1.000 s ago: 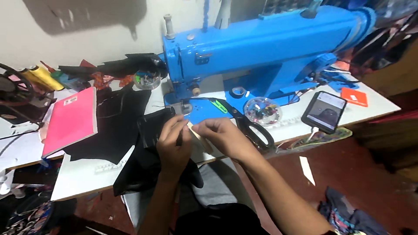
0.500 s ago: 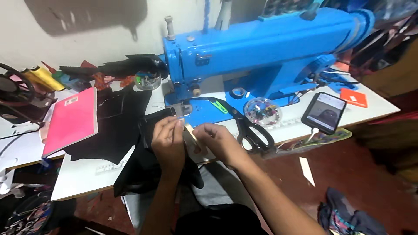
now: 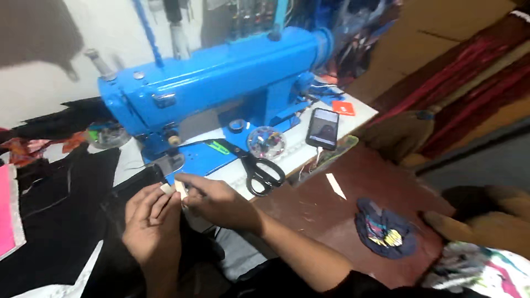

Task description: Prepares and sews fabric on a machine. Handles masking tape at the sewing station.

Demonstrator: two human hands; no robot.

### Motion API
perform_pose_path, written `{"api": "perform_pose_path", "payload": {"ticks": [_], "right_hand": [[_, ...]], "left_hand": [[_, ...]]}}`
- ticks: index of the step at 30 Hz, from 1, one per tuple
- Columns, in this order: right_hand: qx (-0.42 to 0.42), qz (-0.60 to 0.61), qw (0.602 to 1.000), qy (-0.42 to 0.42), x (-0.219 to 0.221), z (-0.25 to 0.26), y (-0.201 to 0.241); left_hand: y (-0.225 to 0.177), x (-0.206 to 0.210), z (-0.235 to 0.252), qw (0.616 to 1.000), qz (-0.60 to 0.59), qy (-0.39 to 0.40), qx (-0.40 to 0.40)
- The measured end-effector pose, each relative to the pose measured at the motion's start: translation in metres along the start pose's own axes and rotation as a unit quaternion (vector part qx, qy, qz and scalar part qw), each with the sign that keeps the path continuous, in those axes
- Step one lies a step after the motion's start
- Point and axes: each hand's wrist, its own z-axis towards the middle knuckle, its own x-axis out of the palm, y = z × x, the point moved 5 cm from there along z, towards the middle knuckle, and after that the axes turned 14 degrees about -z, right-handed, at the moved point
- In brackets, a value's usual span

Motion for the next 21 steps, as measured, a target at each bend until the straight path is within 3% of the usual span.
{"api": "perform_pose_path", "payload": {"ticks": [10, 18, 21], "right_hand": [[0.062, 0.011, 0.998, -0.013, -0.014, 0.004, 0.001], [0.036, -0.212, 0.974, -0.067, -0.021, 0.011, 0.004], [-0.030, -0.246, 0.961, -0.125, -0.018, 0.011, 0.004]], "left_hand": [[0.001, 0.001, 0.001, 0.999, 0.006, -0.002, 0.043], [-0.003, 0.002, 0.005, 0.999, 0.002, -0.016, 0.030], [-0.001, 0.008, 0.011, 0.998, -0.038, 0.009, 0.058]]}}
